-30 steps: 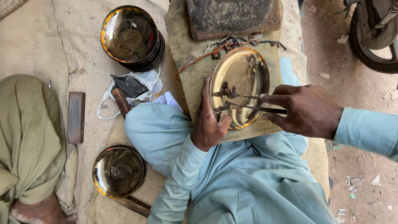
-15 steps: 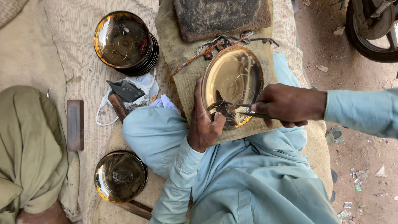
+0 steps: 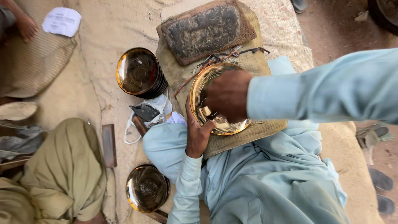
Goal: The person sits cross-legged and uses a small metal tool to scratch circular patterns into the surface of a brass plate. They rotate the plate periodically to continue the design and then place the finished plate onto a stack of similar plates.
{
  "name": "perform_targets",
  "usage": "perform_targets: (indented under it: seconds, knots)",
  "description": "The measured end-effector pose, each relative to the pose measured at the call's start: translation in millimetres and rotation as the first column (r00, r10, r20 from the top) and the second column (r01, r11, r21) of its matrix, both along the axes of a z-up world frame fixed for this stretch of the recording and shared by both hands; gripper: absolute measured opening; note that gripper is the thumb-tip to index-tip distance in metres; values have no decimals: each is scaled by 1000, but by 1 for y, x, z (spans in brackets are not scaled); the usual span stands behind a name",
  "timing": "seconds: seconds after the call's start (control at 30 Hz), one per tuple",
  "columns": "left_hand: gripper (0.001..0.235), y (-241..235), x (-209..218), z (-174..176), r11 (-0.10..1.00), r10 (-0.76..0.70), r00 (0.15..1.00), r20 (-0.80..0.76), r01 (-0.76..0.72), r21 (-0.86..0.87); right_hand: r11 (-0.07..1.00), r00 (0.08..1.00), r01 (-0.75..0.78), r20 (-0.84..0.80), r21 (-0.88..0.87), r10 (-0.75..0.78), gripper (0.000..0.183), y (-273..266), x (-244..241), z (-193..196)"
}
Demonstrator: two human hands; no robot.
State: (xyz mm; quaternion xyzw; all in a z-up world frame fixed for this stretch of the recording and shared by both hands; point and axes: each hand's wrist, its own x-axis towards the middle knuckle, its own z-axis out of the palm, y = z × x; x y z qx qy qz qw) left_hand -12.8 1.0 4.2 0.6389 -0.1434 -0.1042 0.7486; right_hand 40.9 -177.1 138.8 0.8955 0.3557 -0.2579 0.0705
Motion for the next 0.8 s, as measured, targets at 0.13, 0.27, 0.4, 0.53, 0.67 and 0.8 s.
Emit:
perform_targets:
  seconds: [0.13, 0.27, 0.4, 0.53, 0.67, 0.8]
  knots:
    - [93, 17, 33, -4, 983, -139, 979, -146, 155, 102, 997, 995, -74, 66, 16, 73, 17, 7, -8, 23]
    - [90, 24, 111, 11, 713, -327, 941, -90, 308, 630, 988, 988, 134, 70, 79, -139, 26, -42, -18, 34]
    - [64, -13, 137, 24, 443, -183, 920, 347, -238, 864, 842, 871, 492, -127, 222, -475, 30, -83, -42, 42]
    - [72, -5, 93, 39, 500, 19, 735, 678, -594, 630, 747, 752, 657, -166, 101, -638, 42, -106, -59, 48]
    - [56, 26, 44, 34, 473, 111, 984, 137, -173, 864, 641, 634, 745, -102, -185, -766, 52, -133, -64, 8]
    - [28, 11, 51, 8, 499, 180, 944, 277, -330, 801, 356, 461, 876, -352, 325, -815, 60, -160, -78, -85]
